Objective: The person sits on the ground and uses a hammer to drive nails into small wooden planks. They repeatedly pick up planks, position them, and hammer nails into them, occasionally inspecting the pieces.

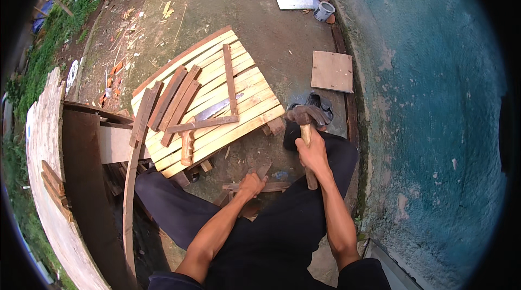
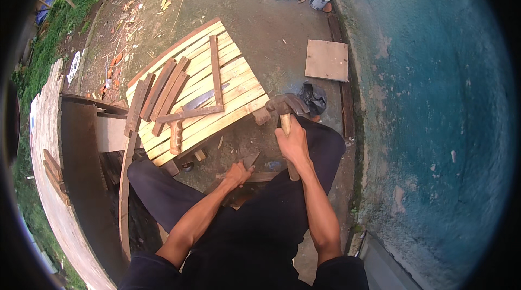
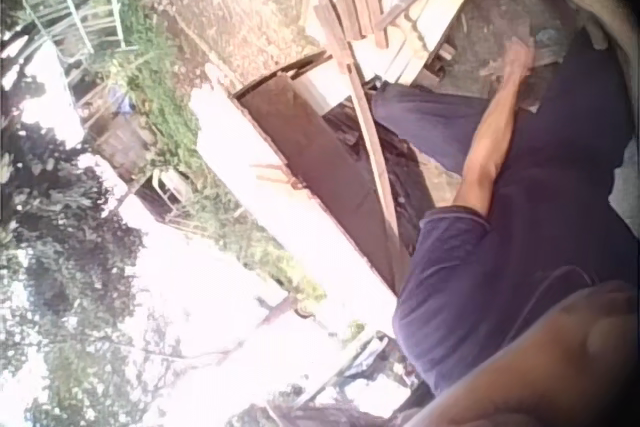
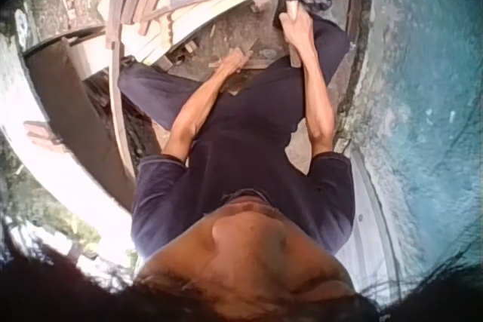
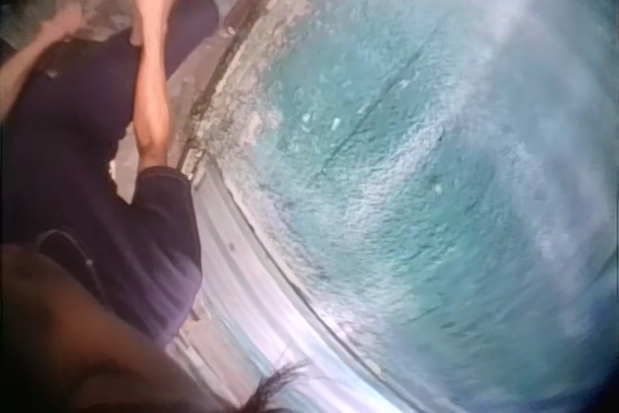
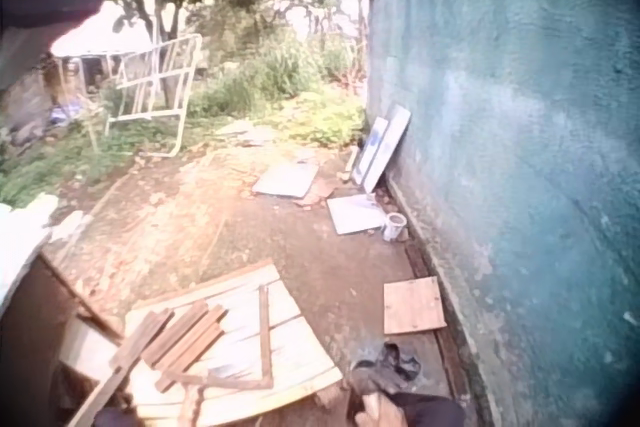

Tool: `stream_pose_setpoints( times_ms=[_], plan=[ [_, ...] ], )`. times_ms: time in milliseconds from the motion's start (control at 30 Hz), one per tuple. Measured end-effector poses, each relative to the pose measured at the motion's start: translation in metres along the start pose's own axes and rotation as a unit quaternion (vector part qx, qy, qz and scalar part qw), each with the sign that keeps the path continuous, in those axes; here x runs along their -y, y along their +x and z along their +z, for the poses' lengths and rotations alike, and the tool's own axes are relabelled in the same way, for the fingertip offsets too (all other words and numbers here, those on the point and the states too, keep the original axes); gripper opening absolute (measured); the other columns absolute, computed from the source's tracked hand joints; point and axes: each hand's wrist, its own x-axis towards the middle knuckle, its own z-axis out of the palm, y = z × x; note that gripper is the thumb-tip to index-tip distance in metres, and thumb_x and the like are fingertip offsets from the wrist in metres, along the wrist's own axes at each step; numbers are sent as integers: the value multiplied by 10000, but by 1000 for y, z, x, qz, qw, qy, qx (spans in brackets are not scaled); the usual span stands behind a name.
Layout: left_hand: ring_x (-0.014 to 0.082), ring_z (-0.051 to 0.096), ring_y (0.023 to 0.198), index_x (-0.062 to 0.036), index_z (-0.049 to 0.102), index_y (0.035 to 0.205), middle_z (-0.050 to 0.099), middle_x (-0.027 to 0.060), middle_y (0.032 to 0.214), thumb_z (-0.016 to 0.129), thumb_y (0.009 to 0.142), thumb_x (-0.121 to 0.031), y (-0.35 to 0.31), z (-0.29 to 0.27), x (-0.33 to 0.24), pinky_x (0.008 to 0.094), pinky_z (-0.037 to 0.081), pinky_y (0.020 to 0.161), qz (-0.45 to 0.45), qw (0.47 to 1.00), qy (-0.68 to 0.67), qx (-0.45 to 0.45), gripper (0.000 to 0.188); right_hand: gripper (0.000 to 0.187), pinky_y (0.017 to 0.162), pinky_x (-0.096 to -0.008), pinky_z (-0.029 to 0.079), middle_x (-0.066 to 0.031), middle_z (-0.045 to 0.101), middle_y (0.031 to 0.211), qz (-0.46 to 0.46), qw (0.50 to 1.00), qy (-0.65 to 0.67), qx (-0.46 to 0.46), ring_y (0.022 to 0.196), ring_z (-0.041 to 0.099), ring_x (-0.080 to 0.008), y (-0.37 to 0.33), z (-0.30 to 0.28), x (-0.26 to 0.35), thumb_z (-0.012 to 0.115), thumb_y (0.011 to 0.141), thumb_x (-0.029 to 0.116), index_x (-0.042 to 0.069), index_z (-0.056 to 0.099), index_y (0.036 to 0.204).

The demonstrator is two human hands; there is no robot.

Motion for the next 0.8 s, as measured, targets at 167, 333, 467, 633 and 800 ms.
stream_pose_setpoints(
  times_ms=[167,333,467,633,800],
  plan=[
    [197,606,478,85,400,1379,639,166,810,598,921,-541,-46,-7,10,330,527,520,42,984,-168,41,801,91,348,-270,369,-29,466,640,79,916,392,-10,414,426,-95,-13,-19,-2,503,915,19,63,429,943],
    [100,536,551,0,436,1324,497,11,753,481,1004,-530,-89,-65,3,248,478,512,186,885,-417,95,620,92,354,-264,373,-16,447,640,57,938,340,-17,419,417,-84,-28,-23,16,496,924,22,61,416,949],
    [93,515,604,-101,448,1290,482,14,783,372,1034,-540,-120,-88,2,233,461,545,316,804,-475,165,514,114,364,-268,387,-2,421,633,69,926,357,95,421,421,-83,-78,-38,45,502,935,41,53,425,1019],
    [113,501,576,-158,255,1460,502,61,835,393,1012,-574,-158,-99,-4,236,444,522,389,759,-496,163,628,162,400,-273,427,-15,473,628,17,950,212,229,433,484,-97,-131,-69,94,544,933,51,13,458,1064],
    [152,550,802,-104,292,1456,545,99,993,516,977,-546,-172,-106,-1,297,478,731,462,739,-473,130,689,175,444,-288,452,-45,564,564,-38,942,81,324,462,576,-121,-167,-94,141,582,925,99,-28,522,1029]
  ],
)
